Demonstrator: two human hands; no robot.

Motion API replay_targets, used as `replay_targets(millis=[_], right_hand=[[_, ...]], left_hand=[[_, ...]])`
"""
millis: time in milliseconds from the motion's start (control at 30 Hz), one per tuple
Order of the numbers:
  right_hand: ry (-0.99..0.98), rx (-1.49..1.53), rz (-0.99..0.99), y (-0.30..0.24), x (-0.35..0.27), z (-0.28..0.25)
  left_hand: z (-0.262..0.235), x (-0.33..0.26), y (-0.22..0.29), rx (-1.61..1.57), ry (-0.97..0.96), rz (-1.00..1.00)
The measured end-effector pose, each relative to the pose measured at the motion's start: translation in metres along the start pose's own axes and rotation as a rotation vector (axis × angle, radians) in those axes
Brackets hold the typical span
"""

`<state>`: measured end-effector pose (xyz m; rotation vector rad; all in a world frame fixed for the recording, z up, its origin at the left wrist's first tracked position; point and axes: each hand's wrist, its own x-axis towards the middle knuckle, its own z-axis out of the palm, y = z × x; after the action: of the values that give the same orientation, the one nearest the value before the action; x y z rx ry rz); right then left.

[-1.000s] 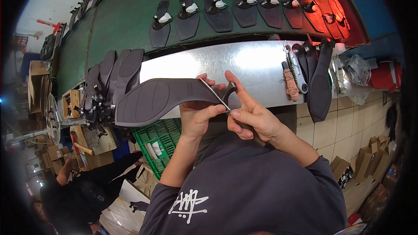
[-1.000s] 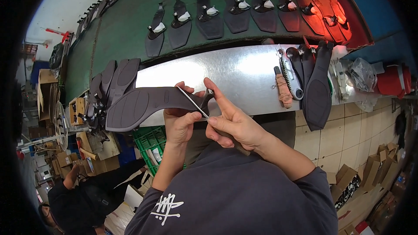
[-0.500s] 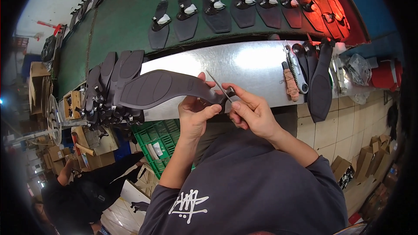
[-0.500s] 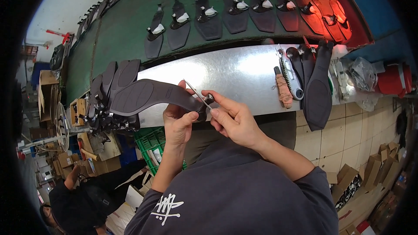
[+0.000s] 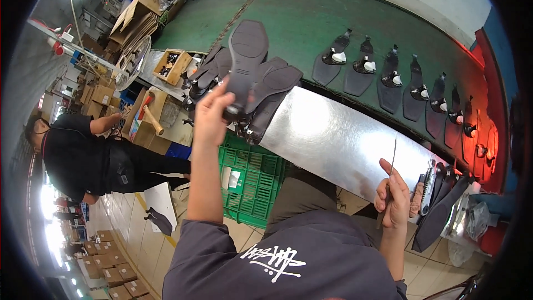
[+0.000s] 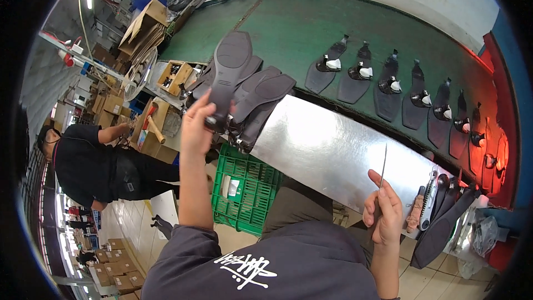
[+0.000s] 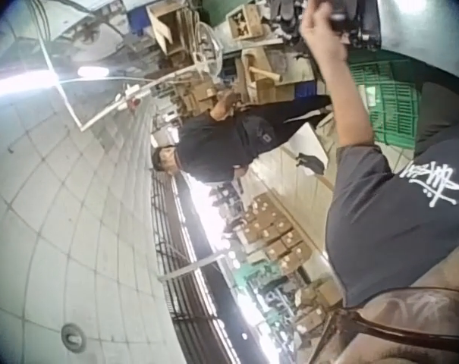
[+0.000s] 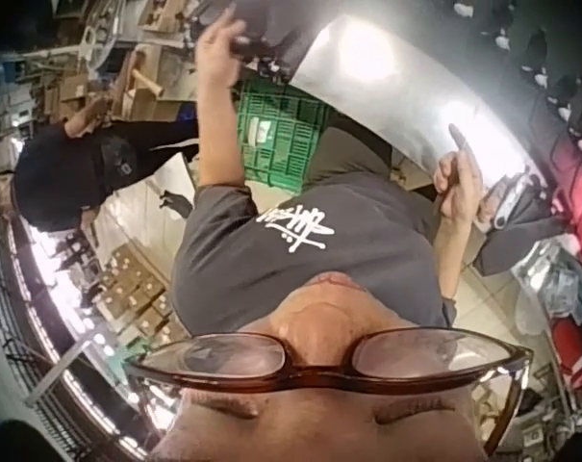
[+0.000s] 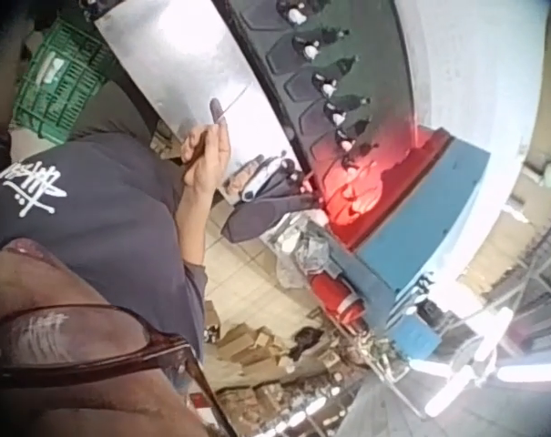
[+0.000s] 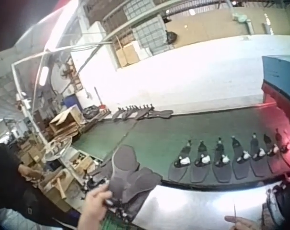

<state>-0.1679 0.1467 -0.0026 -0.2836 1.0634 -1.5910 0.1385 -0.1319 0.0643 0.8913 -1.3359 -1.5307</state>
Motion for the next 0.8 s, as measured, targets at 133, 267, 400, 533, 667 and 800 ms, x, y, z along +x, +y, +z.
replay_targets(millis=[133, 267, 400, 533, 667, 800], right_hand=[[0.018, -0.051, -0.01, 0.001, 0.002, 0.006], [0.116, -0.271, -0.106, 0.005, 0.01, -0.002], [0.278, -1.004, -0.62, 0.0, 0.022, -0.023], [0.448, -1.328, -0.598, -0.014, 0.015, -0.044], [0.517, -1.471, -0.536, -0.023, 0.006, -0.05], [0.565, -1.546, -0.5, -0.022, 0.004, -0.071]], left_hand=[[-0.058, 0.012, -0.009, 0.55, 0.5, 0.311], [-0.022, 0.003, -0.004, 0.615, 0.624, 0.611], [0.069, 0.02, -0.023, 0.466, 0.297, 0.521], [0.127, 0.1, -0.091, 0.494, 0.063, 0.364], [0.142, 0.191, -0.174, 0.955, 0.171, 0.458], [0.166, 0.208, -0.185, 1.126, -0.102, 0.353]])
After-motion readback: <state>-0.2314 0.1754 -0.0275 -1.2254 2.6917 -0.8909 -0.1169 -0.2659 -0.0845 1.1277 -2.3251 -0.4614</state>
